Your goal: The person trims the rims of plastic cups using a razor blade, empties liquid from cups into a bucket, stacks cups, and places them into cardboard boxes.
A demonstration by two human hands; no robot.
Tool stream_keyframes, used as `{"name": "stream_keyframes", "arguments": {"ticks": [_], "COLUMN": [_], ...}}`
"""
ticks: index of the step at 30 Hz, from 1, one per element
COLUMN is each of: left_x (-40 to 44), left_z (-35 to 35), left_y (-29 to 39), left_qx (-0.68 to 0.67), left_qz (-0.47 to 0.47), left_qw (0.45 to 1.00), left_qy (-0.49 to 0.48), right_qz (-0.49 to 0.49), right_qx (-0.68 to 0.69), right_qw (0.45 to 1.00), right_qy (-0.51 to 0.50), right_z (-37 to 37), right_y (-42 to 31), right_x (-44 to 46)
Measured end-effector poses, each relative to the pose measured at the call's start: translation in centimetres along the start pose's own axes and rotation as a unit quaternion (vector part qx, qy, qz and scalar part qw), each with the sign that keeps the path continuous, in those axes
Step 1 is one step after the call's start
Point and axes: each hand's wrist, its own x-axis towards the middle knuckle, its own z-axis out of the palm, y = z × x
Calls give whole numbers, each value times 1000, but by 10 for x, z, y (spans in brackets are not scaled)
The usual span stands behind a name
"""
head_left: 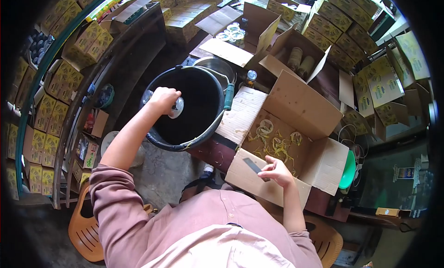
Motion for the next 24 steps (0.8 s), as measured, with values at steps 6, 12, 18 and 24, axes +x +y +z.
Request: {"name": "stream_keyframes", "arguments": {"ticks": [6,12,18,24], "left_x": [-9,-15,-11,-4], "left_z": [-9,-20,-14,-3], "left_y": [-2,-3,10,21], "left_qx": [-87,-131,-289,-182], "left_qz": [-38,-72,-170,-208], "left_qw": [995,989,939,944], "left_qy": [5,-4,71,-179], "right_qz": [26,-151,-218,-226], "right_qx": [-31,242,306,332], "right_qw": [998,958,919,906], "right_qy": [-42,15,120,134], "right_z": [12,9,13,8], "right_y": [-9,6,5,0], "right_x": [-12,-12,-2,-9]}}
